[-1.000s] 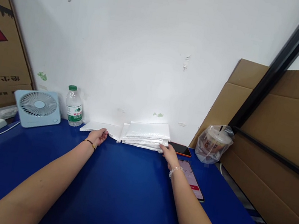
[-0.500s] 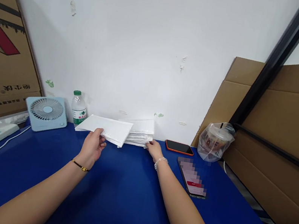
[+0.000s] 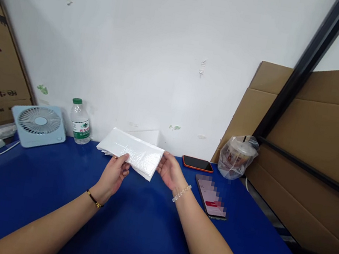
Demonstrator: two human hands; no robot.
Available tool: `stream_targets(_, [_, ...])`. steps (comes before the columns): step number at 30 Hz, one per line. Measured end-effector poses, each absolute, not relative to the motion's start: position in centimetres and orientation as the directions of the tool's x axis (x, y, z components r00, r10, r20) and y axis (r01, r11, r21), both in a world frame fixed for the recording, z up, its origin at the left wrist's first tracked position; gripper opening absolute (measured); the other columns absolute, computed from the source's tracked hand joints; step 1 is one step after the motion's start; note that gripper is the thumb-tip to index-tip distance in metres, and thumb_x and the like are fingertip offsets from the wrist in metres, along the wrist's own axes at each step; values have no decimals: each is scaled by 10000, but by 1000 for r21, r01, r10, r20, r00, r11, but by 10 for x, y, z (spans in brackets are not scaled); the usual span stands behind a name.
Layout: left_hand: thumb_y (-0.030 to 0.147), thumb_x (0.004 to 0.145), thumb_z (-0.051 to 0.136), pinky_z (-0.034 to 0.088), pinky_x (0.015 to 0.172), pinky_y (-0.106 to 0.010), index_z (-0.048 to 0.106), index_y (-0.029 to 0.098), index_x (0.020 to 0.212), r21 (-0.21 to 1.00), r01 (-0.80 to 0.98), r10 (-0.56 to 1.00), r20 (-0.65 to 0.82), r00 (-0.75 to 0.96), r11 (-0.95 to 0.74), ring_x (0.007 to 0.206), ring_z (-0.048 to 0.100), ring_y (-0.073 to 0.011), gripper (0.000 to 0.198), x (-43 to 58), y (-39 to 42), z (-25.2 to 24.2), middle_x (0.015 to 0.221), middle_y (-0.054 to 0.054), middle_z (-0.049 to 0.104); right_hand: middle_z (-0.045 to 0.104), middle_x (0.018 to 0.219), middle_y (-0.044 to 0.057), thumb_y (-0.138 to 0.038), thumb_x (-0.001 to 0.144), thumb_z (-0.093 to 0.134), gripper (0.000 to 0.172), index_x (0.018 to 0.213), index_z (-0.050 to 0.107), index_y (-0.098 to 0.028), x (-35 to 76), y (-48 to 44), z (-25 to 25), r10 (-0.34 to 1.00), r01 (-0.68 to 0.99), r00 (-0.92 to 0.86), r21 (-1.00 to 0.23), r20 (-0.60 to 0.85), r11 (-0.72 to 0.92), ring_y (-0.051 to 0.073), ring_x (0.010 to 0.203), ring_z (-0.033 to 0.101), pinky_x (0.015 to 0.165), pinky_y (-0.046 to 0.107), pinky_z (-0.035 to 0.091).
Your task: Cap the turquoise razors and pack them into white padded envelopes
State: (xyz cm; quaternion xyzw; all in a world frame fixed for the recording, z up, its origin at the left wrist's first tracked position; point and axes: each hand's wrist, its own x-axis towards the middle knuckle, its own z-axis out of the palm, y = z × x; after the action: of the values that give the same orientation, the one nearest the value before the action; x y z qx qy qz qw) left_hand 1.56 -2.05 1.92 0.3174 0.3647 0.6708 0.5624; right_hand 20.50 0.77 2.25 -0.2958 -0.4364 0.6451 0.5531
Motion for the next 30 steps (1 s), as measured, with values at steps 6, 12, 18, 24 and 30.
stream_targets(6, [286, 698, 695, 471, 741, -222, 559, 199, 960, 849, -397, 932, 268, -245, -349, 914, 583, -146, 307, 32, -29, 18, 986, -27, 618, 713, 874, 55, -190, 737, 676, 299, 1023, 595, -163, 188, -17, 5, 981, -647, -186, -744, -54, -164, 201, 765, 672, 710, 328, 531])
stream_targets(12, [247, 623, 746, 428, 944, -322, 472, 225, 1157, 800, -397, 892, 427, -151, -450, 1130, 526, -226, 601, 49, -38, 41, 1159, -77, 583, 718, 793, 25, -238, 835, 550, 194, 1016, 590, -180, 162, -21, -9, 939, -783, -299, -518, -172, -345, 175, 679, 674, 617, 290, 539])
stream_targets(18, [255, 643, 741, 447, 904, -332, 402, 255, 1235, 771, -405, 857, 509, -73, -492, 1098, 553, -225, 683, 71, -31, 74, 1143, -77, 583, 702, 724, 23, -379, 898, 420, 280, 940, 607, -175, 168, -23, -11, 936, -834, -302, -424, -182, -352, 137, 632, 657, 570, 236, 520])
stream_targets(24, [288, 667, 728, 463, 874, -334, 415, 263, 1231, 744, -419, 833, 551, -58, -521, 1083, 561, -228, 645, 78, -28, 92, 1143, -71, 575, 645, 596, -5, -293, 888, 467, 167, 850, 582, -179, 173, -8, -24, 931, -848, -176, -432, -319, -308, 108, 500, 599, 455, 197, 480])
stream_targets(30, [305, 647, 735, 475, 853, -340, 476, 250, 1160, 755, -459, 873, 475, -110, -468, 1070, 575, -241, 577, 68, -26, 83, 1134, -76, 591, 603, 584, -12, -277, 866, 500, 131, 750, 511, -215, 185, 8, -45, 926, -790, 40, -580, -377, -202, 151, 541, 621, 491, 277, 524])
